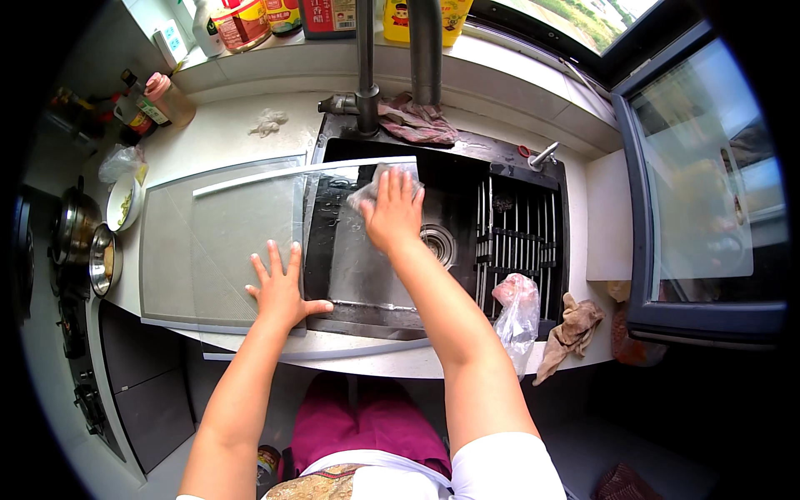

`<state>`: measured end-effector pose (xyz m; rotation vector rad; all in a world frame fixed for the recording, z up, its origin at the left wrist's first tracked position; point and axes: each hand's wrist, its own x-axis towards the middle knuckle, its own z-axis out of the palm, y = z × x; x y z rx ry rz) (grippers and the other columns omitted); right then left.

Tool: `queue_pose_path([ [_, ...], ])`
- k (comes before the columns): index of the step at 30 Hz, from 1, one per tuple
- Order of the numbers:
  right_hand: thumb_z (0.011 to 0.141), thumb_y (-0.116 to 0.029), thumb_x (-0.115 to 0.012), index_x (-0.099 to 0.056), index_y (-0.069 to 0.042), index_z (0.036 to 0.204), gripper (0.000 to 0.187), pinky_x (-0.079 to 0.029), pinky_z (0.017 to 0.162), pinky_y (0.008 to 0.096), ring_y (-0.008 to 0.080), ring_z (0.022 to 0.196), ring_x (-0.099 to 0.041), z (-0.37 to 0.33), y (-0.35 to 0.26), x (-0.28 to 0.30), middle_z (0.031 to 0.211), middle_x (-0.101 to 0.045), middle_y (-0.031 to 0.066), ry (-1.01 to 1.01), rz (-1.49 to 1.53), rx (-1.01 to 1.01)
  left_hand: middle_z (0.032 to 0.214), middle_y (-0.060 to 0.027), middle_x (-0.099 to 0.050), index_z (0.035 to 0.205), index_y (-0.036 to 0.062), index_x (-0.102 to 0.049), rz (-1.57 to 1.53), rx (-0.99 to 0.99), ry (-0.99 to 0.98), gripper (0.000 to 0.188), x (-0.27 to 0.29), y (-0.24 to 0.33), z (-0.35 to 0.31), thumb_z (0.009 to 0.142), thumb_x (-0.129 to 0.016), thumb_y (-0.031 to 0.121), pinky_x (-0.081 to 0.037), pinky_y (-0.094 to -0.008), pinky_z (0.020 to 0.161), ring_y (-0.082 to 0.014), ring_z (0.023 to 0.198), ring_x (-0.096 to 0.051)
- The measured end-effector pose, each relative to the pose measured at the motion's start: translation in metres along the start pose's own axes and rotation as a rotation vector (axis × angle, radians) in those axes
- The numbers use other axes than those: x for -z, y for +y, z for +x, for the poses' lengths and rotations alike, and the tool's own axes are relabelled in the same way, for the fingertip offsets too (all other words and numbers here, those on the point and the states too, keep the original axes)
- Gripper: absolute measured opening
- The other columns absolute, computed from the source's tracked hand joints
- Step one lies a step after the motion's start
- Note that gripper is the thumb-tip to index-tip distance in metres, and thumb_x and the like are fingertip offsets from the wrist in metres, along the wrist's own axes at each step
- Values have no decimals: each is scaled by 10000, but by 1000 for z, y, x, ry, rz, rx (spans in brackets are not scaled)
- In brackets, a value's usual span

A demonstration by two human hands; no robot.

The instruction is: The person cleans a glass pane and its plastic frame components in a kitchen sink using a sponge and water, scrubbing both sides of the glass and rinsing the parts.

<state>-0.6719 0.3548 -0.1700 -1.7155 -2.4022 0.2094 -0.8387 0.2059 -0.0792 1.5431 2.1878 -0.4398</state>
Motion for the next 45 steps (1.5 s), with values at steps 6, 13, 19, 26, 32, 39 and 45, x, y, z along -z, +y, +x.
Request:
queue_pose_path([
  [6,918,-439,-432,-254,-48,1442,677,-112,1095,583,326,1416,-115,-151,-43,35,1526,-167,143,-313,59,342,1535,-185,12,1483,228,-146,-26,3,19,1274,-5,-9,2,465,-771,673,-298,-727,923,-503,1370,-25],
  [13,925,-446,-407,-220,-77,1459,676,-81,1082,620,284,1425,-96,-104,-20,33,1540,-142,96,-216,-40,155,1531,-199,-8,1486,225,-134,-4,-31,-38,1221,8,-9,-2,529,-715,711,-309,-700,941,-514,1363,-33],
  [19,931,-449,-384,-204,-47,1457,686,-76,1065,655,308,1424,-85,-8,-46,7,1545,-113,114,-74,4,-305,1525,-212,-12,1488,153,-81,12,-52,-25,1286,7,-8,1,523,-695,740,-322,-697,932,-518,1359,-33],
  [26,897,-465,-463,-224,-82,1456,719,-61,1053,672,289,1422,-108,-135,-87,31,1537,-151,100,-330,0,209,1518,-238,-3,1449,15,-168,-252,-217,-72,1234,9,-47,-3,547,-810,559,-280,-691,970,-500,1370,-39],
  [32,929,-421,-432,-206,-46,1454,683,-91,1038,682,308,1419,-112,-102,-39,24,1530,-153,142,-128,-153,-170,1510,-240,-81,1416,-3,-259,-174,-270,93,1099,-2,-146,2,579,-845,401,-183,-582,1086,-411,1397,-96],
  [39,936,-406,-417,-225,-58,1451,651,-120,1067,642,322,1420,-98,-24,-196,-23,1535,-130,147,-64,-105,-155,1493,-217,-193,1365,-26,-347,-220,-288,181,970,-17,-198,-2,624,-808,398,-156,-647,1051,-393,1386,-168],
  [45,910,-416,-465,-268,-181,1452,622,-82,1056,673,276,1420,-134,-82,-266,-14,1533,-175,88,-369,58,426,1406,-228,-362,1206,-25,-519,-249,-347,317,700,-38,-233,-17,677,-768,359,-190,-667,1018,-410,1338,-277],
])
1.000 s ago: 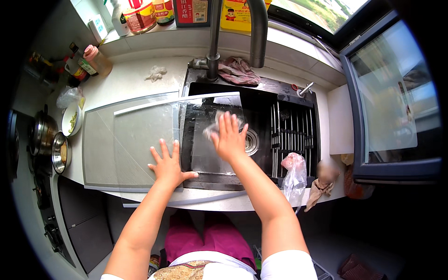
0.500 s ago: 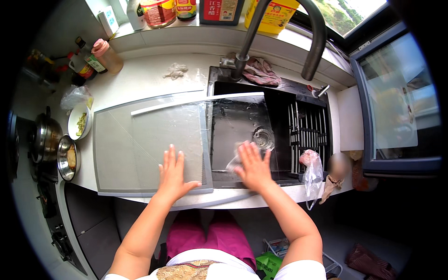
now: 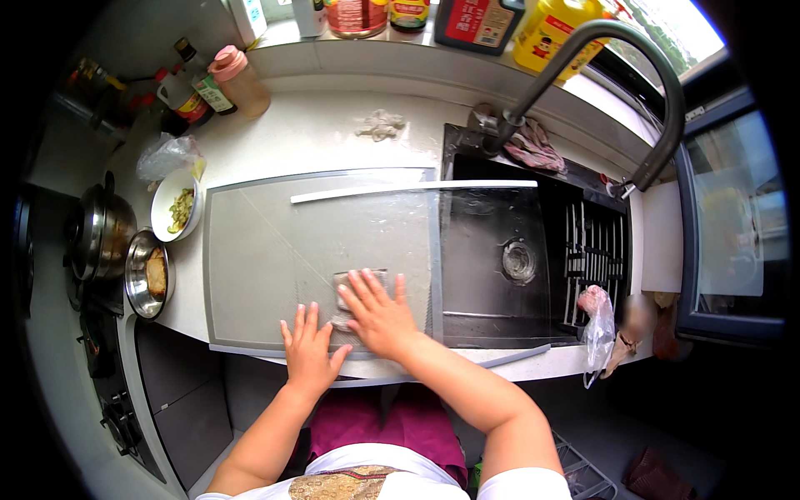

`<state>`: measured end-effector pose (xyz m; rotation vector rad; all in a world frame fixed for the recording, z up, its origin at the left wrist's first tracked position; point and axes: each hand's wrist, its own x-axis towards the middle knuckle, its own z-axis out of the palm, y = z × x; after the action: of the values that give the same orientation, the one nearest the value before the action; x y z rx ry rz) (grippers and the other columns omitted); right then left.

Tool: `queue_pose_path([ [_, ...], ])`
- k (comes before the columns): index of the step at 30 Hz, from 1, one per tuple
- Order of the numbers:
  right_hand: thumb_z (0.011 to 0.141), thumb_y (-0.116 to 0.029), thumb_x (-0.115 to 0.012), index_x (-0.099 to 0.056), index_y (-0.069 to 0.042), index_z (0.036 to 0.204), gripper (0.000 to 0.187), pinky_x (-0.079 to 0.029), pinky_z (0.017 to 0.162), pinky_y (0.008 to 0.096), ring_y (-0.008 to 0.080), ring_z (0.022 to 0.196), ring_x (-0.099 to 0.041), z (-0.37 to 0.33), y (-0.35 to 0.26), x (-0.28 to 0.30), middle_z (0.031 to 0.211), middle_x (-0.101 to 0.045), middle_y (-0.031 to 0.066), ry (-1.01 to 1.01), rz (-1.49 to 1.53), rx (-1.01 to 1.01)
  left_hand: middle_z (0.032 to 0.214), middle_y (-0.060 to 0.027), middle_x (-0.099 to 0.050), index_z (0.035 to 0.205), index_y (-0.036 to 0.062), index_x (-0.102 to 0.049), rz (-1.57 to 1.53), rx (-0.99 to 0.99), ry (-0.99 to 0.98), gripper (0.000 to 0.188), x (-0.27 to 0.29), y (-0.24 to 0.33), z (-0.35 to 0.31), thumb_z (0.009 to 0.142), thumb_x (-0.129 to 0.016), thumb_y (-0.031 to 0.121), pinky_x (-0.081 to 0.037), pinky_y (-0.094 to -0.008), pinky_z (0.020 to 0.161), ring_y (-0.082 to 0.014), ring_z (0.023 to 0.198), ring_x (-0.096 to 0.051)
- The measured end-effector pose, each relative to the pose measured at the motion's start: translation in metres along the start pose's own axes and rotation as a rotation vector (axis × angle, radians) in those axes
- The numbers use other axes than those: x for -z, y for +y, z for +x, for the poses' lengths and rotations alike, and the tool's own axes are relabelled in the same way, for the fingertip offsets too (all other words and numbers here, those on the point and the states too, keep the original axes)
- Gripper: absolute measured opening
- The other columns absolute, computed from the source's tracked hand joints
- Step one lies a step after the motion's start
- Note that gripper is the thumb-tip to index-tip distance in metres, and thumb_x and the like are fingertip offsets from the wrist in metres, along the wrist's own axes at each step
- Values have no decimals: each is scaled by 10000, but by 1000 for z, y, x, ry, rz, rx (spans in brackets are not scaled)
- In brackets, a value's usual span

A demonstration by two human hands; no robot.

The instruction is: The person cleans a glass pane and its plastic frame components in a kitchen sink using a sponge and water, scrubbing both sides of the glass and rinsing the parts.

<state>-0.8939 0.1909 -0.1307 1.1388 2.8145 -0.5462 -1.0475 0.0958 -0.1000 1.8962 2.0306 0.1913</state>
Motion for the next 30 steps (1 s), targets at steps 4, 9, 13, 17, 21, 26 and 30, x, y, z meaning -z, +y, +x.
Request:
queue_pose_path([
  [4,914,-382,-468,-289,-186,1440,588,-65,1041,689,274,1418,-146,16,52,26,1529,-188,81,113,-126,-359,1414,-203,-368,1221,-14,-524,0,-33,-26,679,5,-14,-11,707,-743,371,-198,-668,1014,-407,1338,-280],
  [9,945,-375,-414,-257,-144,1450,577,-78,1039,691,318,1417,-116,72,55,20,1534,-146,124,267,-120,-671,1423,-176,-364,1264,2,-497,-37,-59,-9,699,1,-19,-12,716,-739,363,-214,-675,1010,-405,1343,-272],
  [13,922,-418,-430,-263,-147,1453,620,-63,1059,668,301,1419,-123,95,-27,2,1530,-178,112,103,-24,-64,1430,-187,-353,1261,-3,-505,-17,-49,-46,703,0,-22,-11,717,-733,378,-203,-671,1013,-406,1345,-269],
  [17,929,-448,-409,-274,-177,1452,605,-46,1081,635,252,1425,-116,127,-45,11,1533,-187,64,101,31,4,1432,-194,-343,1272,-10,-490,-1,-35,-59,706,1,-19,-11,727,-726,371,-202,-671,1014,-408,1339,-277],
  [21,942,-467,-371,-233,-222,1465,594,-45,1084,634,238,1425,-110,150,-22,16,1540,-165,36,151,13,-156,1436,-197,-338,1266,-20,-491,11,-22,-69,696,1,-16,-13,731,-724,359,-197,-674,1013,-409,1343,-271],
  [26,947,-499,-324,-175,-251,1478,604,-7,1092,624,206,1432,-68,112,41,31,1555,-91,0,99,-86,-427,1437,-202,-335,1269,-26,-485,26,-32,-51,701,1,-14,-13,735,-720,362,-214,-675,1006,-412,1345,-267],
  [30,948,-469,-360,-222,-189,1467,606,-56,1046,684,272,1428,-81,34,123,27,1549,-119,67,303,-48,-927,1441,-200,-328,1274,-23,-480,41,-44,-61,705,1,-14,-17,739,-714,373,-223,-668,1007,-412,1344,-268],
])
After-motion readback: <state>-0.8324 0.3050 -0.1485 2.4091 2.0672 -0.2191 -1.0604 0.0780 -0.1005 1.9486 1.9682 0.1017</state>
